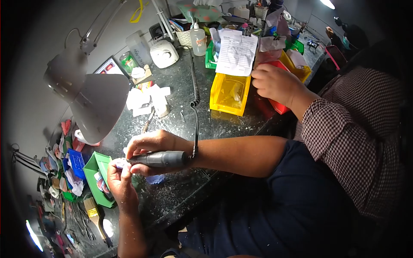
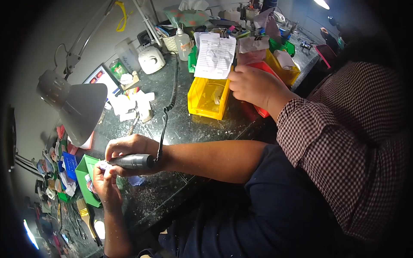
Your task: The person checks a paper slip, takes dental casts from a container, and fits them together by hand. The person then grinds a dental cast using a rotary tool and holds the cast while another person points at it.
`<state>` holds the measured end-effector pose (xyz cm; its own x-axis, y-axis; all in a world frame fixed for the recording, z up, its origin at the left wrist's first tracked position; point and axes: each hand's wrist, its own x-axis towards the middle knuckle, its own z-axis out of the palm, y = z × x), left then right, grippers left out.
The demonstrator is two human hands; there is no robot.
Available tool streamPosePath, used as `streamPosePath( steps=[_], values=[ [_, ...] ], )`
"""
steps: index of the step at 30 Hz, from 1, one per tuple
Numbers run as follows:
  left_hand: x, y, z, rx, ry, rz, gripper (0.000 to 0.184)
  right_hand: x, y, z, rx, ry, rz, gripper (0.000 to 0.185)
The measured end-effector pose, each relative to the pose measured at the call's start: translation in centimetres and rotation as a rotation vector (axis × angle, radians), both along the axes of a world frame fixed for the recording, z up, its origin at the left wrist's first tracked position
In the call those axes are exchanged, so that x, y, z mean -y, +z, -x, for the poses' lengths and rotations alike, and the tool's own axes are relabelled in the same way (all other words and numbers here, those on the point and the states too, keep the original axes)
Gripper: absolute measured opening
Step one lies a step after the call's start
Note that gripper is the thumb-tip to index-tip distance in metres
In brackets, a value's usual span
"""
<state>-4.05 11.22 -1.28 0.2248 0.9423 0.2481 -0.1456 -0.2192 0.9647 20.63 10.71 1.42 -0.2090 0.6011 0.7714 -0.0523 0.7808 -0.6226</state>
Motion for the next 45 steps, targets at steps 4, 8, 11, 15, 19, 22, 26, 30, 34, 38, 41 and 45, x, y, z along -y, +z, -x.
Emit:
streamPosePath(
  steps=[4,8,11,15,19,22,26,30,34,38,41,45],
  values=[
    [0.4,0.5,-0.5,-0.015,0.017,0.02,0.025,-0.2,-0.1,0.1,0.022,0.005,0.039,0.043],
    [0.1,0.1,-0.1,-0.052,0.019,0.026,0.032,-0.1,0.1,-0.1,0.026,0.009,0.044,0.043],
    [0.0,-0.2,0.1,-0.019,0.012,0.03,0.027,0.0,0.0,0.0,0.017,0.0,0.04,0.042],
    [0.2,0.2,-0.2,0.022,0.025,0.056,0.026,0.0,-0.1,0.3,0.013,-0.012,0.023,0.038],
    [0.5,0.3,-0.4,0.051,0.045,0.042,0.029,-0.1,-0.6,0.9,-0.002,-0.041,-0.012,0.035],
    [-0.4,-0.8,0.9,0.032,0.006,-0.009,0.04,-0.1,-0.5,1.1,-0.037,-0.049,-0.027,0.036],
    [-0.5,-0.8,1.2,0.014,-0.023,-0.045,0.055,0.0,-0.3,1.1,-0.08,-0.016,-0.031,0.038],
    [-0.7,-1.2,1.0,-0.059,0.026,-0.121,0.063,0.5,-0.1,0.6,-0.06,0.009,0.004,0.037],
    [-1.0,-1.4,1.4,-0.082,0.024,-0.114,0.067,0.5,-0.1,0.5,-0.039,-0.024,-0.011,0.037],
    [-1.1,-1.7,1.8,-0.088,0.007,-0.109,0.07,0.1,-0.5,0.9,-0.037,-0.037,-0.022,0.037],
    [-1.1,-1.6,1.8,-0.108,0.018,-0.104,0.071,0.1,-0.7,1.0,-0.046,-0.026,-0.014,0.036],
    [-1.7,-2.2,2.9,-0.118,0.017,-0.089,0.074,0.1,-0.5,0.8,-0.043,-0.005,-0.003,0.036]
  ],
)
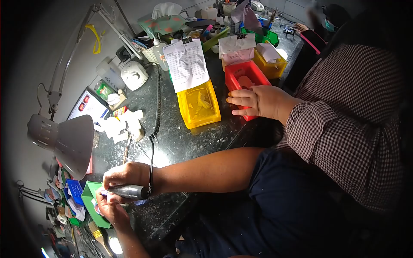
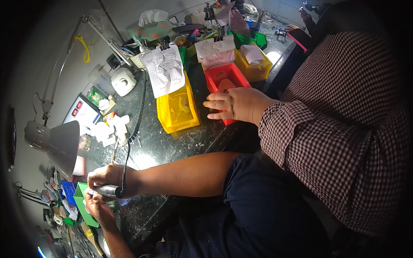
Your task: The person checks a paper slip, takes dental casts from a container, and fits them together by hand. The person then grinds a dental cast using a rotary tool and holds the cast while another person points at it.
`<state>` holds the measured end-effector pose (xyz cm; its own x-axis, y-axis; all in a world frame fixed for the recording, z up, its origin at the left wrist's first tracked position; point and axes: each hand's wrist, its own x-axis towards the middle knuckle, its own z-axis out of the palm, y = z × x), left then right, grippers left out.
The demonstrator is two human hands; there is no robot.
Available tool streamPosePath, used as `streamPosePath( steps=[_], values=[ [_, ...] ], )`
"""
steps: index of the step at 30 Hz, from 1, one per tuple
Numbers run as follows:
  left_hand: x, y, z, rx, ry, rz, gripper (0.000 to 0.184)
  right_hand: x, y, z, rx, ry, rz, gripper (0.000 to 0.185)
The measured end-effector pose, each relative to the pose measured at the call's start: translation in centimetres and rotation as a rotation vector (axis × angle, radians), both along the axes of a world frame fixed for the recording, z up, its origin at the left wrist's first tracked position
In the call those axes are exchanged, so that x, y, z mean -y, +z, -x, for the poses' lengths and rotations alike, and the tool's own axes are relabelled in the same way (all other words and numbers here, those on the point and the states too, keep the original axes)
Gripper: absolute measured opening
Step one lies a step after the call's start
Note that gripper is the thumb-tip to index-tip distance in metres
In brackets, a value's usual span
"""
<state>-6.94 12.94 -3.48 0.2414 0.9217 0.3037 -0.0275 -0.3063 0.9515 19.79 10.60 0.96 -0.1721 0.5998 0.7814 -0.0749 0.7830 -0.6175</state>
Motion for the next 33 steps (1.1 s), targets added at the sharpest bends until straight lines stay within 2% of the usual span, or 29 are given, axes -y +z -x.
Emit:
streamPosePath(
  steps=[9,17,20,23,26,30,33],
  values=[
    [0.3,0.1,-0.9,0.014,0.016,-0.079,0.086,0.3,0.3,-0.2,0.004,-0.024,-0.017,0.038],
    [0.2,0.0,0.1,0.003,0.001,-0.023,0.097,0.6,0.6,-0.7,-0.018,-0.017,0.011,0.042],
    [-0.1,-0.1,0.2,0.01,0.021,-0.032,0.099,0.8,0.6,-0.9,0.011,-0.044,0.001,0.032],
    [-0.5,-0.7,1.1,0.03,0.021,-0.005,0.1,0.8,0.6,-1.0,0.016,-0.055,-0.012,0.036],
    [-0.7,-0.5,0.8,0.048,-0.006,-0.025,0.1,0.6,0.5,-0.9,0.023,-0.071,-0.016,0.04],
    [-0.4,0.3,-0.3,0.009,0.059,-0.02,0.097,0.4,0.4,-1.0,0.048,-0.201,-0.152,0.037],
    [-0.8,-0.1,0.0,0.009,0.072,-0.045,0.079,0.0,0.0,-1.2,0.121,-0.342,-0.222,0.041]
  ],
)
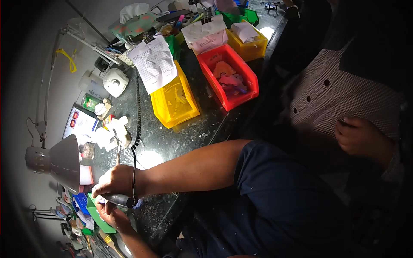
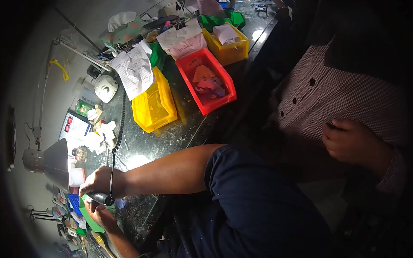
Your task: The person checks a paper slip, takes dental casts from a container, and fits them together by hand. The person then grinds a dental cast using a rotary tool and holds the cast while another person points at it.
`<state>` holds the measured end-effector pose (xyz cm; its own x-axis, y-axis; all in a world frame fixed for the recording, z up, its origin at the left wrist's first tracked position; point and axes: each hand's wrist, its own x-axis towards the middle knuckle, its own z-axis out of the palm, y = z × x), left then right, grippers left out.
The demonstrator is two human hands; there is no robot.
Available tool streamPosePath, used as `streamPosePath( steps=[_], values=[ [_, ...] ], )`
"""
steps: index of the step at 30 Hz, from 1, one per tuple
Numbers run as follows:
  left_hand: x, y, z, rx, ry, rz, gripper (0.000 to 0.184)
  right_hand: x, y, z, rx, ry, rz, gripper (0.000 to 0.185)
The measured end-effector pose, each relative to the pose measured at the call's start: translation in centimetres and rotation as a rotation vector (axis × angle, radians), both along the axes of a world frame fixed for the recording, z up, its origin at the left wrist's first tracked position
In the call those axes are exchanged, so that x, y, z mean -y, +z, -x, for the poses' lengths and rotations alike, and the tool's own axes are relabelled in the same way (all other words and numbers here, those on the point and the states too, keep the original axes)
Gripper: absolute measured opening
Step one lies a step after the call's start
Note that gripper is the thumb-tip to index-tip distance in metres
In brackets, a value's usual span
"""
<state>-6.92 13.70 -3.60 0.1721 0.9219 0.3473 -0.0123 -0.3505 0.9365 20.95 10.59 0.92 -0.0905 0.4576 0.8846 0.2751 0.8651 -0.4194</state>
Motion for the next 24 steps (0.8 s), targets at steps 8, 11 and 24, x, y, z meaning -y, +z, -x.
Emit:
streamPosePath(
  steps=[8,11,24],
  values=[
    [0.4,1.0,-0.6,-0.037,-0.045,-0.045,0.028,-1.9,-0.5,0.3,0.122,-0.19,-0.08,0.015],
    [0.4,1.3,-0.7,0.001,-0.006,-0.003,0.026,-2.2,-0.7,0.1,0.296,-0.269,-0.082,0.013],
    [6.8,5.1,-5.9,-0.075,0.375,-0.063,0.033,-2.6,-1.6,0.6,0.385,-0.263,-0.018,0.014]
  ],
)
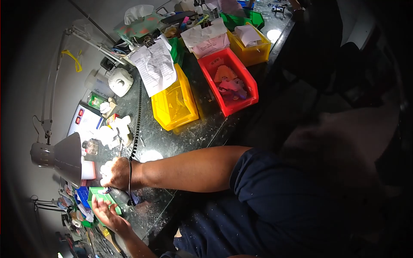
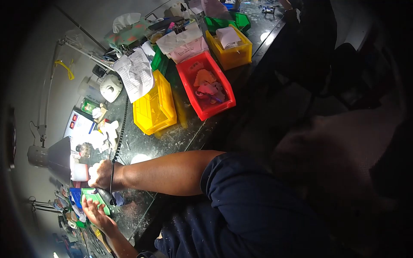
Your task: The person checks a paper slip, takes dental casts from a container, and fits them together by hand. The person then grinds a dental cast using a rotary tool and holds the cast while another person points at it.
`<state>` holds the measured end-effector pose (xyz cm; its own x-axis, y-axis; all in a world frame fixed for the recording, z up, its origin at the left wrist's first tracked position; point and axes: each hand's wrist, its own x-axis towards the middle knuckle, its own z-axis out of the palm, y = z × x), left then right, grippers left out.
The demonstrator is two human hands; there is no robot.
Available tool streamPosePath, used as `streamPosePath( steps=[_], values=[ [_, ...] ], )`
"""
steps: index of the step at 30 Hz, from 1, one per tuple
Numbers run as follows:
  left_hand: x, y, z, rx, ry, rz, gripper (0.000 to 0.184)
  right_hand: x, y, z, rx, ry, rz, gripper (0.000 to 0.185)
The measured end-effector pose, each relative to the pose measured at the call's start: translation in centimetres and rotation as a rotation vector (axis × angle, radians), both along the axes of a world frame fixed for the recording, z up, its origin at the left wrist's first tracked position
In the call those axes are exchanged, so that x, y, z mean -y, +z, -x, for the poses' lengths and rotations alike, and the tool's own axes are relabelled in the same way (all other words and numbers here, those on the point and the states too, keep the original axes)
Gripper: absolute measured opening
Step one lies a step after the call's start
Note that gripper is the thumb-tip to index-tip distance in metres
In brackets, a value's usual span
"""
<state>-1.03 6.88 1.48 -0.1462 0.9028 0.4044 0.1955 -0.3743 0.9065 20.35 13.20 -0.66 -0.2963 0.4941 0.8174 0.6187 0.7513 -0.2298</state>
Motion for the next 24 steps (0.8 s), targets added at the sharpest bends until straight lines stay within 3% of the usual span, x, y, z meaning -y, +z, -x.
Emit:
streamPosePath(
  steps=[1,4,7,9,12,17,21,24],
  values=[
    [0.5,-0.3,0.5,0.001,0.044,-0.054,0.032,-0.2,-0.1,0.1,0.002,-0.019,0.024,0.015],
    [3.2,-0.7,-0.8,-0.355,-0.076,-0.506,0.028,-0.7,0.0,0.1,0.012,-0.045,0.126,0.018],
    [5.7,4.2,-7.9,-0.647,-0.488,-0.805,0.017,-1.1,-0.1,0.2,0.061,0.002,0.25,0.021],
    [6.1,8.2,-14.2,-0.735,-0.742,-0.895,0.015,-2.4,-1.6,1.4,0.034,-0.043,0.136,0.02],
    [5.4,11.4,-25.3,-0.833,-0.917,-0.893,0.03,-2.7,-2.1,1.5,0.084,-0.019,0.148,0.02],
    [2.7,8.9,-39.1,-1.136,-0.78,-1.0,0.028,-1.7,-2.5,1.2,0.128,0.003,0.18,0.02],
    [2.9,6.9,-43.8,-1.481,-0.722,-0.924,0.031,-1.0,-1.9,0.6,0.139,0.028,0.199,0.02],
    [2.9,6.3,-45.4,-1.56,-0.763,-0.809,0.03,-0.8,-2.4,0.4,0.131,0.034,0.205,0.02]
  ],
)
